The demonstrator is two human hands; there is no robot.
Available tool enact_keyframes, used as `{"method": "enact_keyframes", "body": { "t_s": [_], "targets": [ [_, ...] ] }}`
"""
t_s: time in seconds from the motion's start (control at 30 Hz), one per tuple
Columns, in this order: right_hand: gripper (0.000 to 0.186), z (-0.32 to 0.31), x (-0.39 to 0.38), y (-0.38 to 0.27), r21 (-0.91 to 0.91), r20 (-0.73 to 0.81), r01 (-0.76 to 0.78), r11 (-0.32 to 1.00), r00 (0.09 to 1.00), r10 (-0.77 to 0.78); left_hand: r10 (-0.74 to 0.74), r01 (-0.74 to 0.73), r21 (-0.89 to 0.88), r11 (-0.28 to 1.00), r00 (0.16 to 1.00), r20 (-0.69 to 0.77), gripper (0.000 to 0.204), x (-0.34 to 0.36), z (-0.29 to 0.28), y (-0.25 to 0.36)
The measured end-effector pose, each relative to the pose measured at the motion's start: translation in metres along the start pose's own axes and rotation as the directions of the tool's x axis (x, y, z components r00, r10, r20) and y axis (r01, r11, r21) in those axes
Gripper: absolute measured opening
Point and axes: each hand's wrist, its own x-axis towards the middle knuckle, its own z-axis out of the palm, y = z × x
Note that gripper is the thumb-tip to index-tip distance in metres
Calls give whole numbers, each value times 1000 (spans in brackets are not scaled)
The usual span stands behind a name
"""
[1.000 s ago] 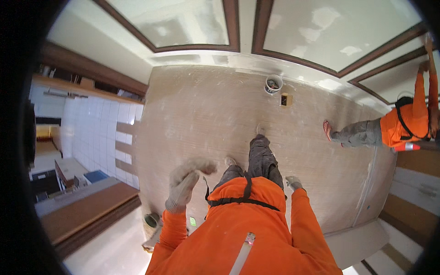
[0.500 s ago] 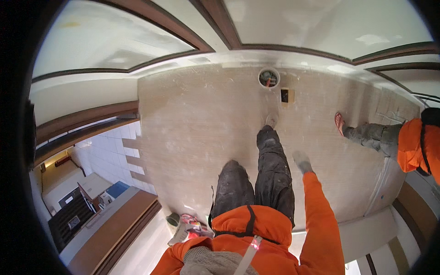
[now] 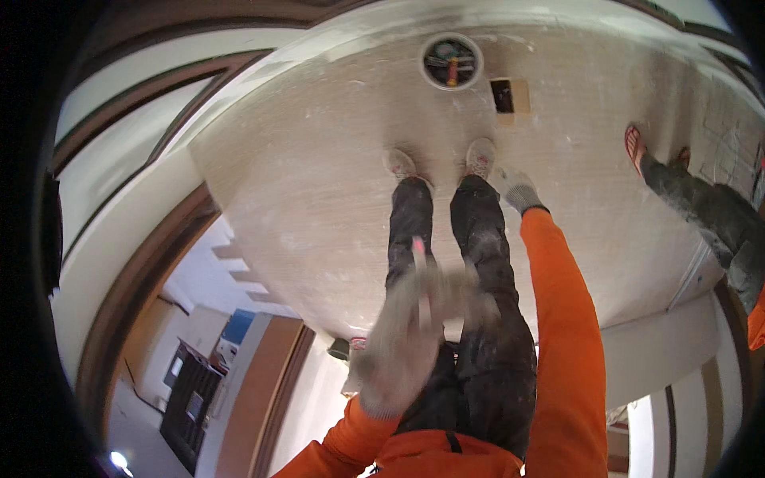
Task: The person applies adhesive to a large gypsum board using a green trowel. They then lift the board with a coworker and position it against a wall. Finally, the person uses a screwdriver to secure the board to the wall.
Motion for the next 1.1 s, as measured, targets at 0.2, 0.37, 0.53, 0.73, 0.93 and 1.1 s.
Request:
{"method": "enact_keyframes", "body": {
  "t_s": [0.2, 0.37, 0.53, 0.73, 0.93, 1.1],
  "targets": [
    [32, 27, 169, 88, -338, -193, 35, 940, 975, -106, -143, 195, 247, 949, 966, -215, 68, 184, -171, -159],
    [34, 3, 259, 68, -216, -326, -211, 954, 936, 133, -256, 391, 383, 837, 898, -358, 59, 241, -242, -209],
    [38, -7, 324, 118, -120, -534, -81, 989, 846, 4, -256, 328, 409, 852, 941, -222, 55, 273, -215, -199],
    [40, 3, 351, 97, -265, -454, -160, 951, 891, 24, -328, 374, 395, 839, 927, -182, 52, 287, -195, -187],
    [40, 5, 352, 78, -316, -427, -234, 919, 901, 82, -319, 384, 392, 836, 921, -222, 53, 289, -202, -181],
    [42, 3, 358, 99, -377, -374, -223, 899, 924, 72, -285, 335, 367, 868, 941, -184, 56, 291, -204, -189]
  ]
}}
